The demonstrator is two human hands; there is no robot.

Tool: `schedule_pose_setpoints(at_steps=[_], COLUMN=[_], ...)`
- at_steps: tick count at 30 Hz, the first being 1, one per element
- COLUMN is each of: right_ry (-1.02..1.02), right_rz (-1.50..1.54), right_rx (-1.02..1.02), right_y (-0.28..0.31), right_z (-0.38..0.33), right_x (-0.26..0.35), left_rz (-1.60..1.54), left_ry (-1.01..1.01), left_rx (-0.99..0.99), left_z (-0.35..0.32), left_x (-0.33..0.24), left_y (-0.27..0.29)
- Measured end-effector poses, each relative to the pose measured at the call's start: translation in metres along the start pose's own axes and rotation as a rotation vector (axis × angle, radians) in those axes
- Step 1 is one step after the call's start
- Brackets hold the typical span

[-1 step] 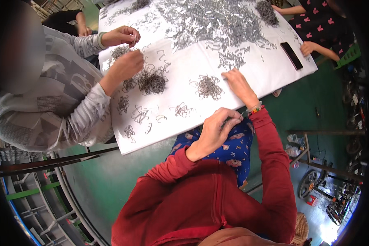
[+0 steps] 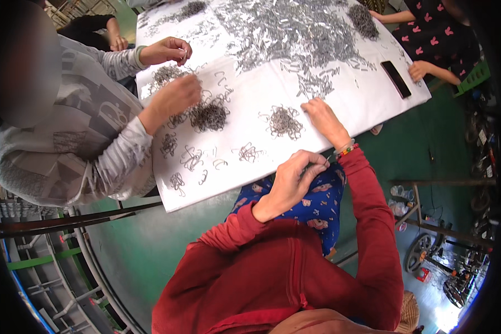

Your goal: The person sits at a table and repeatedly picks up small metal wire pieces, bends them by hand, and places them into small piles. They occasionally stand to hang a completed wire chain on a nearby rack before returning to the table to continue assembling more pieces.

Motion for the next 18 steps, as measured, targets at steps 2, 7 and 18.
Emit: schedule_pose_setpoints(at_steps=[2,7,18], right_ry=[0.052,-0.158,-0.508], right_rz=[-0.030,0.267,1.041], right_rx=[-0.040,-0.160,-0.515], right_y=[0.000,0.041,0.126], right_z=[0.002,-0.009,-0.103], right_x=[0.002,0.010,0.065], left_rz=[-0.030,-0.001,0.043], left_ry=[0.013,-0.064,-0.092], left_rx=[-0.004,-0.008,0.054], left_z=[0.002,0.004,0.017], left_x=[0.000,-0.004,0.002], left_y=[0.003,0.005,-0.003])
Point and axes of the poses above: each hand's wrist, its own z-axis towards the middle knuckle, its own y-axis out of the back of the hand, x = y × z, the point moved 8 cm from there along z, towards the middle knuckle, and after that the axes turned 1 degree about -y, right-handed, at the moved point
